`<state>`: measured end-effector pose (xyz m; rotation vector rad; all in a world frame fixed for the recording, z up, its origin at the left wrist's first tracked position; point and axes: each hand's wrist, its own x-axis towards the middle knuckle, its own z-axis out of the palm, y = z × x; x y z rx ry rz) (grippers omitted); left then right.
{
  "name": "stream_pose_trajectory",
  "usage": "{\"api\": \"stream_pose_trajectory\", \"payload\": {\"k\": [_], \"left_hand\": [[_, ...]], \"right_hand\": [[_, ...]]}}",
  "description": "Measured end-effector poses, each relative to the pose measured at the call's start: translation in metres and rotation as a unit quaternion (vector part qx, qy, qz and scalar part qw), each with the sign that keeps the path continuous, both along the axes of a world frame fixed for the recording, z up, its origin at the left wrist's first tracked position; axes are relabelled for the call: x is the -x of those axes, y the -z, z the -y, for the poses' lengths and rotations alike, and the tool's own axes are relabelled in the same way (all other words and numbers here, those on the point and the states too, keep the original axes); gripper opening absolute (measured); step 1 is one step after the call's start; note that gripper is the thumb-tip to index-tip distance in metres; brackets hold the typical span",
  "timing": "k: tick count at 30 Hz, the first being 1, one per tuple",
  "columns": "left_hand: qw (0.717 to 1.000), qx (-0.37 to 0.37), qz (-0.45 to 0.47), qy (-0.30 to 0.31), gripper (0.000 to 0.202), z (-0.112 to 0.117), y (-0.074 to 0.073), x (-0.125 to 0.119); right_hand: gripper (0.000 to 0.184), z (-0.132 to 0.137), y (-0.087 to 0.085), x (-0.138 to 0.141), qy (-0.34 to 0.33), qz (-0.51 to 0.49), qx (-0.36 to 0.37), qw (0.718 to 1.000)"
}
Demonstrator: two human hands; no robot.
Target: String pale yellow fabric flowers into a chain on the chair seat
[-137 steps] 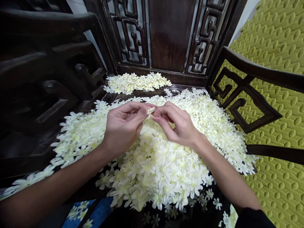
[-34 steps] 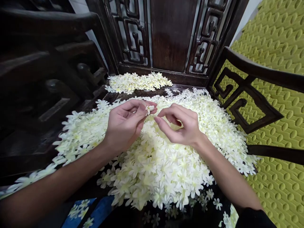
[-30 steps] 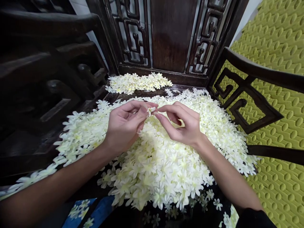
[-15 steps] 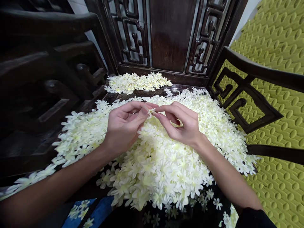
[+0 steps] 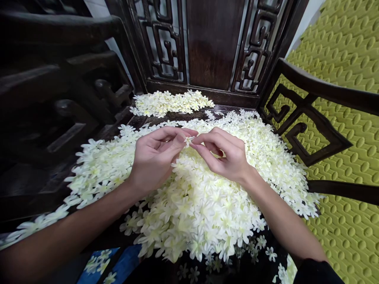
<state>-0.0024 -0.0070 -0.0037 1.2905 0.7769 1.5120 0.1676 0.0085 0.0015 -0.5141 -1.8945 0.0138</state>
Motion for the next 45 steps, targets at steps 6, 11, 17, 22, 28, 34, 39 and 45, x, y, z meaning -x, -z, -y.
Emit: {"api": "stream_pose_trajectory", "payload": {"k": [6,11,17,22,28,34,39,45], "left_hand": [[0.999,0.034,0.025,-0.009,0.017,-0.0047,0.0033,0.0008],[0.999,0.027,0.046,0.003,0.015,-0.0076,0.0049,0.0030],[1.000,0.014,0.018,0.009,0.015,-0.0022,0.0006,0.0004],[1.000,0.014,-0.009,0.001,0.017,-0.0005,-0.0003,0.0000],[1.000,0.007,-0.002,0.006,0.015,0.0003,-0.0009,0.0006],[1.000,0.012,-0.016,-0.003,0.017,0.0008,-0.0004,0.0005],[1.000,0.005,-0.006,-0.001,0.016,0.0003,-0.0003,0.0000],[1.000,0.012,-0.012,-0.001,0.017,0.0001,-0.0003,0.0003]], "right_hand": [[0.013,0.0011,0.0038,-0.0004,-0.089,0.057,0.044,0.993],[0.012,0.0026,0.0041,0.0013,-0.131,0.047,0.062,0.988],[0.018,-0.0008,0.0018,0.0023,0.037,-0.042,-0.010,0.998],[0.022,0.0010,0.0017,0.0023,0.035,-0.032,-0.007,0.999],[0.023,-0.0006,0.0019,0.0018,0.024,-0.031,-0.013,0.999],[0.021,-0.0002,0.0018,0.0018,0.045,-0.031,-0.013,0.998],[0.023,0.0005,0.0015,0.0019,0.035,-0.029,-0.007,0.999],[0.017,0.0006,0.0026,0.0013,0.043,-0.020,-0.004,0.999]]}}
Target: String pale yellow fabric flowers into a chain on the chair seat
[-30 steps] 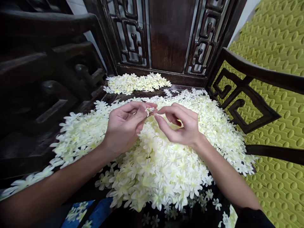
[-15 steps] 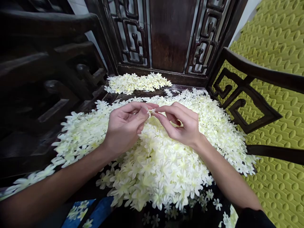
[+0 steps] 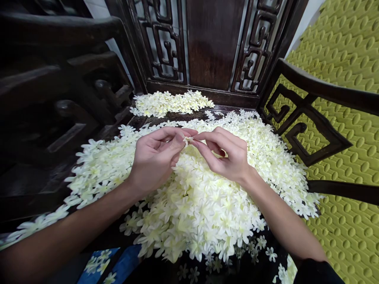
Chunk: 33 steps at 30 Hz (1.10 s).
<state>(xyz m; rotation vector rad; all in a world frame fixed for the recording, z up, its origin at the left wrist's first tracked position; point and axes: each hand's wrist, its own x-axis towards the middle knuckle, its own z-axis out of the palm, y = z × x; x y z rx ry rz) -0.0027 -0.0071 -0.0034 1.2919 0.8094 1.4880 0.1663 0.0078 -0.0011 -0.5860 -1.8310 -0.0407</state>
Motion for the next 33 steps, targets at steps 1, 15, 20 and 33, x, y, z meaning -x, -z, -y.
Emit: {"api": "stream_pose_trajectory", "payload": {"k": [1,15,20,33], "left_hand": [[1.000,0.000,-0.001,0.001,0.017,0.0000,0.0000,0.0001],[1.000,-0.008,-0.016,-0.001,0.019,-0.0017,0.0027,0.0017],[0.999,-0.003,-0.017,0.029,0.028,-0.0020,0.0040,0.0058],[0.998,0.026,-0.060,0.010,0.031,0.0016,0.0001,0.0059]], "right_hand": [[0.017,-0.0001,0.0002,-0.0001,0.001,-0.001,-0.003,1.000],[0.019,-0.0019,-0.0026,-0.0007,-0.036,-0.014,0.070,0.997],[0.011,0.0009,-0.0062,0.0002,-0.074,-0.061,0.198,0.976],[0.017,0.0007,-0.0035,-0.0013,-0.220,-0.100,0.393,0.887]]}}
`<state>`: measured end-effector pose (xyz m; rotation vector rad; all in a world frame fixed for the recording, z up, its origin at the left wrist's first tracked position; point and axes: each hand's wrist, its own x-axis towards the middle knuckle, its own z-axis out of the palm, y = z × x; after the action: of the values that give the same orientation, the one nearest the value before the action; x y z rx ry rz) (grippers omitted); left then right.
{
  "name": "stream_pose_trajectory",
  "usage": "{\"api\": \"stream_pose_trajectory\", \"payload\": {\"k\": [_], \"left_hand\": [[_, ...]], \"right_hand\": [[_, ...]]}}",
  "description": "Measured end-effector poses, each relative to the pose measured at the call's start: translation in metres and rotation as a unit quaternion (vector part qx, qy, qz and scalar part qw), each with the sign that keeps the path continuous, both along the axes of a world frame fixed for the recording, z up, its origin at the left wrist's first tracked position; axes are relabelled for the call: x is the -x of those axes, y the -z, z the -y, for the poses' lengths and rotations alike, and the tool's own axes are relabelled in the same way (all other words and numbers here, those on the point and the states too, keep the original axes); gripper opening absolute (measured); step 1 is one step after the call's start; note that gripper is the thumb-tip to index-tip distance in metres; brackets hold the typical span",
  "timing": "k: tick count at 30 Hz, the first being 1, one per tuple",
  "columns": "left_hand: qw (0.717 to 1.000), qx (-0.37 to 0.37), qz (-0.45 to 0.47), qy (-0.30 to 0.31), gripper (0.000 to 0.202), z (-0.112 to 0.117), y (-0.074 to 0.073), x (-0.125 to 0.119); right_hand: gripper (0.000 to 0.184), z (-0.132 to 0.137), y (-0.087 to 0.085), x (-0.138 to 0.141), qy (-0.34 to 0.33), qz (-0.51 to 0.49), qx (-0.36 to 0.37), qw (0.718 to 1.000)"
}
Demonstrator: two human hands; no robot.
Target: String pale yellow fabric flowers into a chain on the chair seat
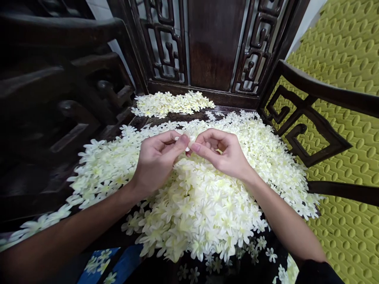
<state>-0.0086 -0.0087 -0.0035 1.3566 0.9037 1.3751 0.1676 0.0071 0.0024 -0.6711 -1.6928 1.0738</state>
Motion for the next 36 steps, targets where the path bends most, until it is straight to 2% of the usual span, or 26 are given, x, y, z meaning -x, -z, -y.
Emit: {"api": "stream_pose_trajectory", "payload": {"k": [3,11,18,21,25,26,28,29,31,33,36], "left_hand": [[1.000,-0.010,-0.005,0.008,0.034,-0.001,0.000,0.000],[0.999,-0.026,-0.011,0.023,0.039,-0.003,0.002,0.001],[0.999,-0.021,-0.004,0.041,0.045,-0.007,0.009,0.002],[0.999,-0.027,-0.013,0.039,0.048,-0.008,0.011,0.002],[0.998,-0.050,-0.025,0.013,0.052,-0.006,0.009,0.005],[0.998,-0.056,-0.019,0.011,0.053,-0.006,0.008,0.006],[0.997,-0.070,-0.001,0.019,0.062,-0.006,0.007,0.008],[0.997,-0.075,0.004,0.024,0.067,-0.007,0.007,0.008],[0.996,-0.080,-0.006,0.027,0.073,-0.008,0.008,0.009],[0.996,-0.084,-0.035,0.019,0.064,-0.008,0.009,0.009],[0.992,-0.095,-0.078,0.021,0.024,-0.002,0.009,0.006]], "right_hand": [[0.019,0.002,-0.001,0.000,-0.020,-0.006,0.014,1.000],[0.023,0.000,-0.003,0.001,0.002,0.014,0.062,0.998],[0.017,0.003,-0.005,0.003,0.035,-0.011,0.020,0.999],[0.018,0.002,-0.004,0.004,0.076,-0.014,0.013,0.997],[0.015,-0.009,-0.006,-0.005,0.157,-0.080,0.018,0.984],[0.021,-0.012,-0.008,-0.009,0.188,-0.100,0.018,0.977],[0.050,-0.018,-0.010,-0.017,0.249,-0.135,0.003,0.959],[0.059,-0.020,-0.011,-0.021,0.277,-0.145,-0.006,0.950],[0.063,-0.023,-0.012,-0.027,0.322,-0.142,-0.014,0.936],[0.054,-0.024,-0.013,-0.029,0.350,-0.123,-0.024,0.928],[0.028,-0.029,-0.017,-0.026,0.339,-0.055,-0.021,0.939]]}}
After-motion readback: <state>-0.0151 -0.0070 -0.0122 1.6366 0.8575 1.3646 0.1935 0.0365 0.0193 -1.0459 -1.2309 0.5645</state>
